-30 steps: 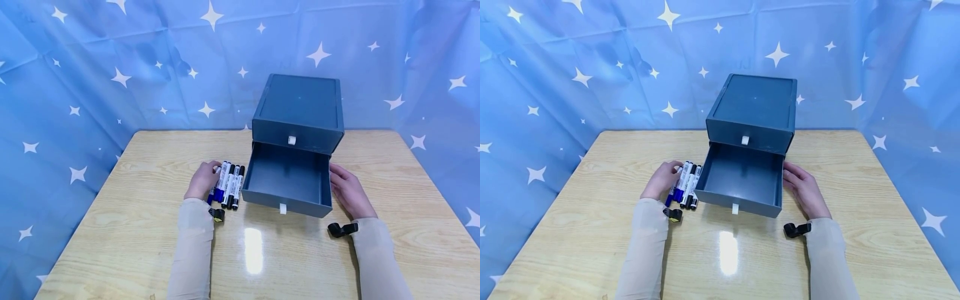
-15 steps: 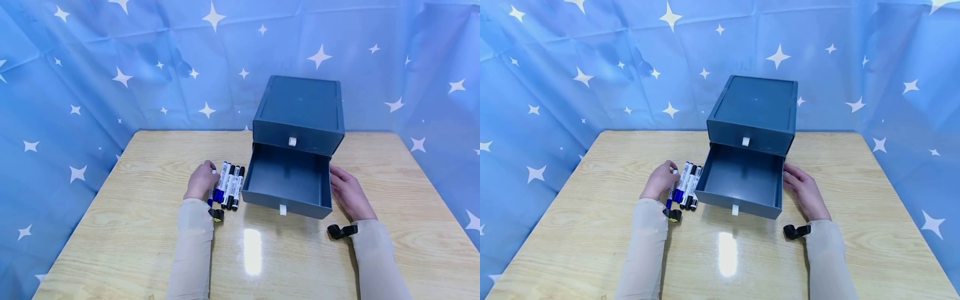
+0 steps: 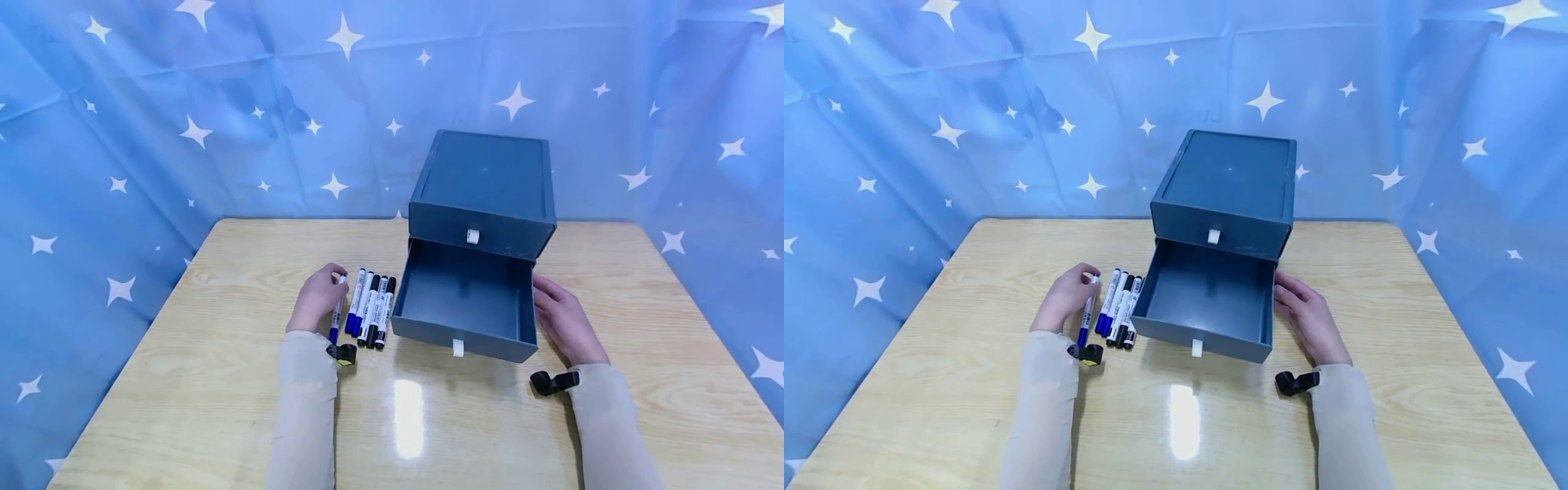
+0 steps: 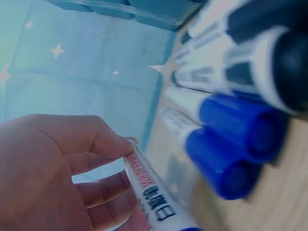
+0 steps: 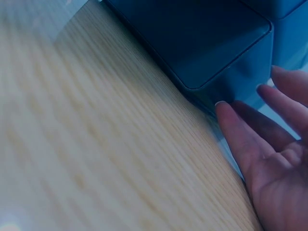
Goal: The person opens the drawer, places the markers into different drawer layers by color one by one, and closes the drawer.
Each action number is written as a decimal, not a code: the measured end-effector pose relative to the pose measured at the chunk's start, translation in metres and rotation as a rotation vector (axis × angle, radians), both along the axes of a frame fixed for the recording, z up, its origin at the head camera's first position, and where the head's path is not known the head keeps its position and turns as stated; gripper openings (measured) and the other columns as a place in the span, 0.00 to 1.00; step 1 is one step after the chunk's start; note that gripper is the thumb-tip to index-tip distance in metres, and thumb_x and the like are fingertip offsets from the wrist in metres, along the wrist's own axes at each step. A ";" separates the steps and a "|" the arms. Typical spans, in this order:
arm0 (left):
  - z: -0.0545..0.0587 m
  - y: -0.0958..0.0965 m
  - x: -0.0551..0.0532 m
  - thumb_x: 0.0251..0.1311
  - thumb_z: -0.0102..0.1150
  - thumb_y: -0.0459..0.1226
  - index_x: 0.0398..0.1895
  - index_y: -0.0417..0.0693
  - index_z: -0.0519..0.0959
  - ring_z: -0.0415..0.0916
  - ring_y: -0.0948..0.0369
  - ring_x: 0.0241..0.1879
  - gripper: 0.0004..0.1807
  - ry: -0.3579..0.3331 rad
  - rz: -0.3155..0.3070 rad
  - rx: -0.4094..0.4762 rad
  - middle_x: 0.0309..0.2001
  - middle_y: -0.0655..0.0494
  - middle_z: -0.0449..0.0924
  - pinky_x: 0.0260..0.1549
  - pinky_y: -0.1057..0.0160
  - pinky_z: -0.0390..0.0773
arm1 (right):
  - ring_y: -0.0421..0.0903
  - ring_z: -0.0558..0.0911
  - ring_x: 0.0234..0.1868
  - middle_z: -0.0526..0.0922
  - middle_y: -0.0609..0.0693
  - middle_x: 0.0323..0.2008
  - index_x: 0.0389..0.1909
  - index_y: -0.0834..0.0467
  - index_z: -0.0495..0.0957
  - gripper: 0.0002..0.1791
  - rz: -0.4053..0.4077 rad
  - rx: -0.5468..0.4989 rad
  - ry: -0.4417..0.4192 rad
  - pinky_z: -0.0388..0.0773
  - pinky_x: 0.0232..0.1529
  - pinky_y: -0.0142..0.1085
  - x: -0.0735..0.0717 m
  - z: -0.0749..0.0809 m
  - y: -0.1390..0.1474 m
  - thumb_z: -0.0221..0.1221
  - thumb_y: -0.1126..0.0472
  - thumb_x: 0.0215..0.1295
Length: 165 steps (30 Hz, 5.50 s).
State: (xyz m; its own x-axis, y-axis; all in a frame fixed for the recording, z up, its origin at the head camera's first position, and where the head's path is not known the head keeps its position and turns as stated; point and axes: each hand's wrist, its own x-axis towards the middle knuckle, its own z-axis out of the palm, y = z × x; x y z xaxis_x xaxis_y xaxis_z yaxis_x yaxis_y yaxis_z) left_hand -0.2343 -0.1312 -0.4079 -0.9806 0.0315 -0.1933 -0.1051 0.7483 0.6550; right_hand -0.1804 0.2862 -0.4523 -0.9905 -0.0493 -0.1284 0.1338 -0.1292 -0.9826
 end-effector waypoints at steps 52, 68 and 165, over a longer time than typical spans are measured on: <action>0.081 -0.005 0.032 0.60 0.49 0.49 0.41 0.52 0.76 0.70 0.58 0.29 0.14 0.317 -0.088 -0.054 0.32 0.59 0.75 0.29 0.60 0.68 | 0.37 0.70 0.54 0.57 0.54 0.63 0.66 0.56 0.55 0.32 -0.003 0.042 0.015 0.69 0.48 0.26 0.000 0.002 -0.001 0.50 0.51 0.63; 0.101 -0.001 0.049 0.58 0.54 0.45 0.41 0.55 0.71 0.71 0.59 0.26 0.10 0.404 -0.061 0.008 0.31 0.59 0.76 0.24 0.61 0.69 | 0.36 0.70 0.53 0.57 0.53 0.64 0.66 0.54 0.56 0.32 -0.003 0.049 -0.003 0.69 0.47 0.25 0.000 0.003 -0.001 0.50 0.50 0.63; 0.107 0.065 0.066 0.57 0.56 0.40 0.37 0.56 0.81 0.70 0.68 0.29 0.07 0.193 -0.627 -0.153 0.30 0.68 0.76 0.30 0.69 0.70 | 0.37 0.69 0.55 0.56 0.52 0.65 0.65 0.52 0.57 0.31 -0.007 0.043 -0.036 0.69 0.47 0.25 0.000 0.006 0.000 0.51 0.49 0.62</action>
State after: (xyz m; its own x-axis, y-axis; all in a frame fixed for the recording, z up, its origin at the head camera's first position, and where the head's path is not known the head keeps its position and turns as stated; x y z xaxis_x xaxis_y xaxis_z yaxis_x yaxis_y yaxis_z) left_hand -0.1679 -0.0661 -0.3012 -0.8031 0.5924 -0.0637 0.4880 0.7154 0.5001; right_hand -0.1805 0.2862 -0.4462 -0.9855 -0.0363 -0.1656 0.1683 -0.0882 -0.9818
